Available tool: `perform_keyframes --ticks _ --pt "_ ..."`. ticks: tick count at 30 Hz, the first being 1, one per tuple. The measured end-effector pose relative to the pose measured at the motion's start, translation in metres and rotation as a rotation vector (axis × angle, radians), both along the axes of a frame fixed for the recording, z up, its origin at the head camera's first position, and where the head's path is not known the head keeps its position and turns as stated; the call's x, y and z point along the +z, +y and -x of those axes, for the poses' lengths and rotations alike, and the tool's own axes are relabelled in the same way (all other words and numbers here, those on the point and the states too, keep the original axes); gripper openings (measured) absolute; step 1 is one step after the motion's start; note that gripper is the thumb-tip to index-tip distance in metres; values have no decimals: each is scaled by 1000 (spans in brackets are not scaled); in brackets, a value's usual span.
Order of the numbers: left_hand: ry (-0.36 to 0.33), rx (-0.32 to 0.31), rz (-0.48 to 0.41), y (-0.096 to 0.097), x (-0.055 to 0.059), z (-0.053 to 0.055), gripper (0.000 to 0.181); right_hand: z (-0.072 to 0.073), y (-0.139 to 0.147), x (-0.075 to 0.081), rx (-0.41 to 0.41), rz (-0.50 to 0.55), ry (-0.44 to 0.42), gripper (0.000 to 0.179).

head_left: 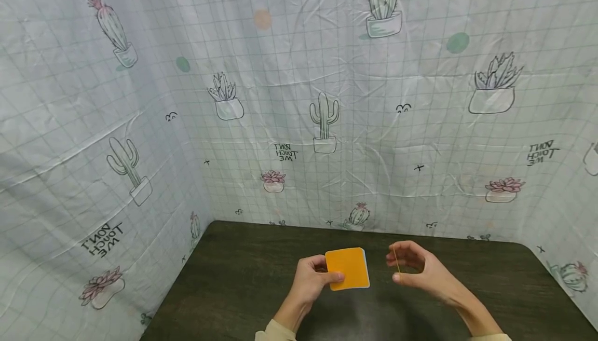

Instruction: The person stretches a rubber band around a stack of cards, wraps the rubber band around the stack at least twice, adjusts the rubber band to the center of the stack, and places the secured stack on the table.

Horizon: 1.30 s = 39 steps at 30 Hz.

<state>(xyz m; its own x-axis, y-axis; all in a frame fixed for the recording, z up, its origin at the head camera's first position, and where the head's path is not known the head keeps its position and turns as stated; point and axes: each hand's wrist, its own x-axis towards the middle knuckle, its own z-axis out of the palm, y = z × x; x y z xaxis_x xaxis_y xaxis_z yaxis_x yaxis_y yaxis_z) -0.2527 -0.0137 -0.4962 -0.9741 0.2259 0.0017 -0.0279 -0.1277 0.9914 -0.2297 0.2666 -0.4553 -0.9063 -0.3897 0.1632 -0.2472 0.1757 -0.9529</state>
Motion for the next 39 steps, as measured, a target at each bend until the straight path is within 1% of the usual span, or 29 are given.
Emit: perform_keyframes --ticks 3,5,8,12,15,20,23,26,27,31,33,39 --pt "-2 -3 21 3 1 4 26 1 -3 7 4 -1 26 48" --pt "-7 -15 16 5 0 6 26 3 -6 11 10 0 52 49" --pt "-13 -34 6 8 -2 9 26 5 -9 17 21 -6 62 52" --pt "-13 -38 12 12 -4 12 26 8 -15 24 29 -36 51 57" --pt "-12 -33 18 14 -5 14 24 11 -18 27 33 -62 39 61" --pt "9 -46 3 16 2 14 24 15 -23 26 70 -71 -8 63" --pt "33 -70 -7 16 7 14 23 18 -27 24 89 -68 -41 62" --pt "38 -98 -18 17 11 13 22 19 -32 23 88 -89 -53 60" --pt "38 -105 -25 17 12 13 22 19 -34 22 90 -98 -43 59" --pt "40 -105 -44 17 14 13 22 20 -39 20 98 -107 -32 59" --pt "45 -100 -58 17 15 14 22 20 -40 17 106 -89 -31 58" --pt "60 -104 -97 16 13 17 23 20 -45 7 167 30 -64 56"
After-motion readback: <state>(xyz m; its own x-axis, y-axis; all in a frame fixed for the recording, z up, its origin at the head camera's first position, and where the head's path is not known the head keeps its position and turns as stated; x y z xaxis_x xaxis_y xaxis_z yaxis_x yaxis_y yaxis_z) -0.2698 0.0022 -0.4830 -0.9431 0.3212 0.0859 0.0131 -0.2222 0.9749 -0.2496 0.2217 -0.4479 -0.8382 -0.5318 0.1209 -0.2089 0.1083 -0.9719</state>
